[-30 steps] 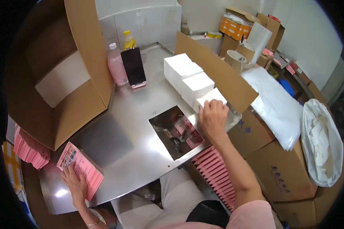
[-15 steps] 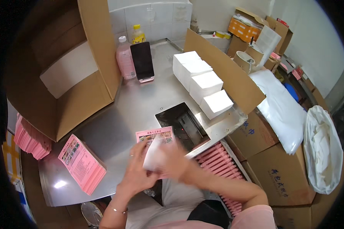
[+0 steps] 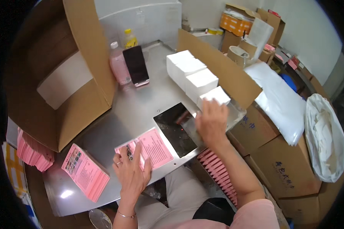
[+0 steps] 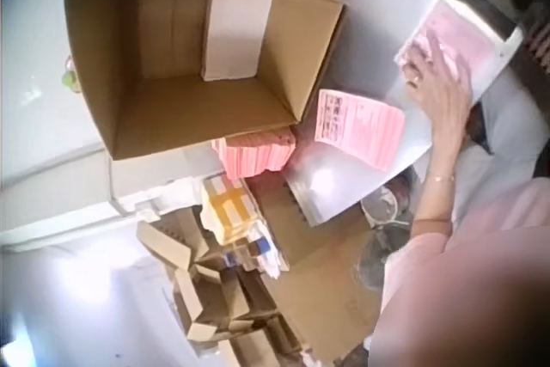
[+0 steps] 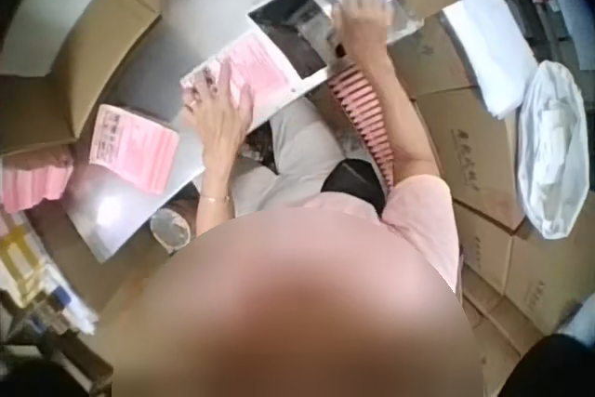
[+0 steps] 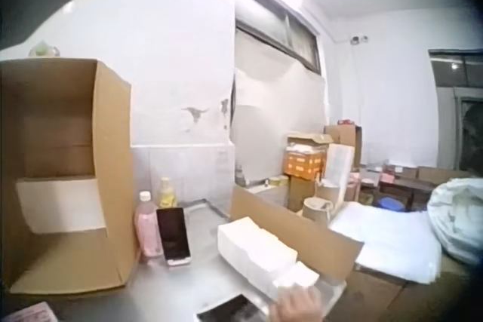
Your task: Packing items into pink bags and sealing them with a heat sealer.
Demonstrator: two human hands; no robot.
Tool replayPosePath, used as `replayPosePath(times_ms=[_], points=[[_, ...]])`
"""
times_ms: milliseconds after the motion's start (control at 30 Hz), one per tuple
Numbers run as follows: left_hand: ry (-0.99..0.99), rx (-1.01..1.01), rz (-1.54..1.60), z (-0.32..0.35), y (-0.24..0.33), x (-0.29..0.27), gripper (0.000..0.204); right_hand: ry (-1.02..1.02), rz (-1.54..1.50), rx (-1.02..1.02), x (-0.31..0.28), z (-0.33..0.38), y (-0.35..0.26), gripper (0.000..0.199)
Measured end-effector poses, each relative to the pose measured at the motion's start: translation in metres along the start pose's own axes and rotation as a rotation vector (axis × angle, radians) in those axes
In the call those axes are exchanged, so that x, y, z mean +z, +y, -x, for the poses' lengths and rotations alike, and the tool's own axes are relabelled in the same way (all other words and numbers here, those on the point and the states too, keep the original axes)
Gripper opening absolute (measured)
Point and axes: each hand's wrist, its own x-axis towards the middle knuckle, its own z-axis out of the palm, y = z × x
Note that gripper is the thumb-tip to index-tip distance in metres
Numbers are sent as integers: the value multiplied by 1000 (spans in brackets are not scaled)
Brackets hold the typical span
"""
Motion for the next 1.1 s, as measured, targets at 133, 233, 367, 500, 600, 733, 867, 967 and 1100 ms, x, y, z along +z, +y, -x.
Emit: replayPosePath(times_ms=[133,233,367,500,600,733,867,967,1100], points=[[82,10,-11,-9,2,7,49,-44,-4,23,29,6,50,21],[81,113,-12,-11,2,-1,43,-32,-73,44,30,4,51,10],[-46,152,43,-14,10,-10,36,-6,-232,80,32,7,63,10],[-9,216,61,-14,13,10,28,15,-328,104,28,5,60,11],[61,229,155,-14,15,14,26,-58,-317,107,27,-2,62,11],[120,274,177,-14,12,19,29,-72,-317,105,23,-1,68,12],[-6,344,235,-9,13,10,42,73,-290,-29,23,15,48,35],[-71,131,344,-1,-3,2,62,-687,-478,-459,-41,24,-58,38],[-74,163,173,-9,-9,-9,82,-66,-703,-700,-31,63,-98,37]])
